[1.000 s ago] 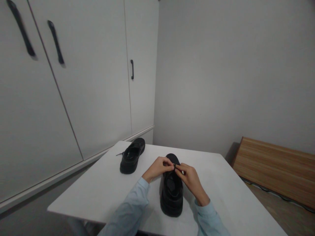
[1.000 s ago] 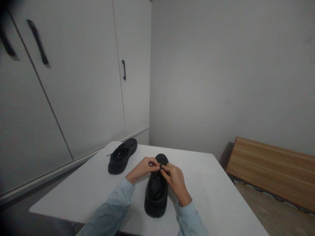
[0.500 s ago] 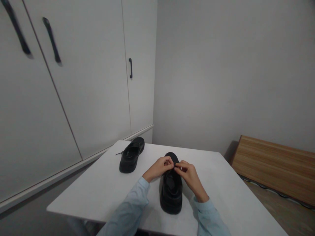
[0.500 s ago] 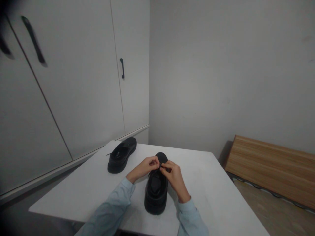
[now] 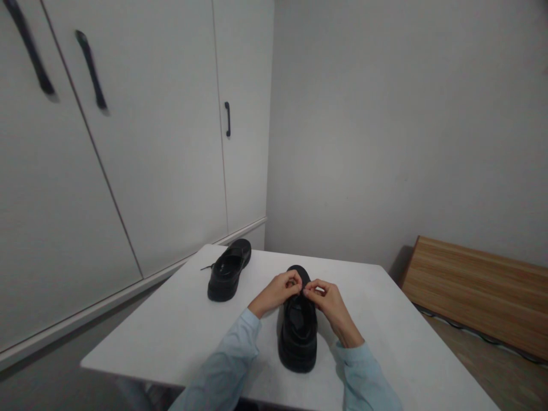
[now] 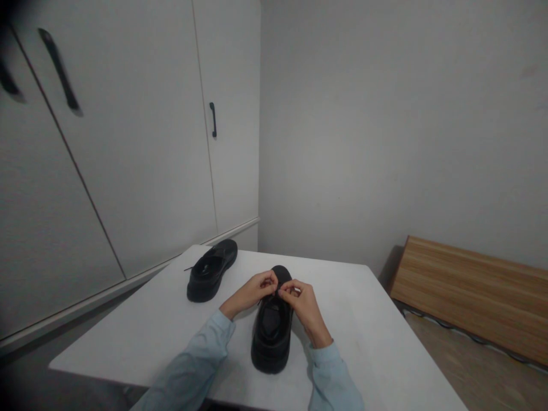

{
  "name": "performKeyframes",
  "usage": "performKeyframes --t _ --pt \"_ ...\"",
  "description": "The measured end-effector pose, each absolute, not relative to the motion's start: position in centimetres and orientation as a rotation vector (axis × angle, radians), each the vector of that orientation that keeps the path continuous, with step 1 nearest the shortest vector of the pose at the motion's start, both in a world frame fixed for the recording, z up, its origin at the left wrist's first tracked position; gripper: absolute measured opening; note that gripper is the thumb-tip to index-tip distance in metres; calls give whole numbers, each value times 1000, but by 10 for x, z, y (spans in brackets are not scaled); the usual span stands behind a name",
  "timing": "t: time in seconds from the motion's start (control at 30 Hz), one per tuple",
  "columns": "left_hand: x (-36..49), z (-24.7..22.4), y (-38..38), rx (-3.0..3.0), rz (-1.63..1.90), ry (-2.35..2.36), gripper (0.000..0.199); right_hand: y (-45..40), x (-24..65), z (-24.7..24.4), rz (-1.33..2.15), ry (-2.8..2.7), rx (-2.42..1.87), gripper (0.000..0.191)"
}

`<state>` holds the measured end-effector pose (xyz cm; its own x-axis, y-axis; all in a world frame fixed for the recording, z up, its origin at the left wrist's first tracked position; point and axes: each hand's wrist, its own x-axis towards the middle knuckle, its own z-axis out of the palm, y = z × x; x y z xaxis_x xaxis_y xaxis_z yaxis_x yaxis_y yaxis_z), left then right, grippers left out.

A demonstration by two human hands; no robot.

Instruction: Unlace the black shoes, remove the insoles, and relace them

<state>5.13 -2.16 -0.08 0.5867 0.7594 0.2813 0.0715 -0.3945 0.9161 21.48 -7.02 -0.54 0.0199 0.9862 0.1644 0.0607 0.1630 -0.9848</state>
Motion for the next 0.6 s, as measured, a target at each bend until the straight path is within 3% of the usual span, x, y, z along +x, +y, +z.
performKeyframes --t 0.6 --pt "36 -7 -12 1883 721 930 11 -69 222 -10 1031 -1321 -1219 12"
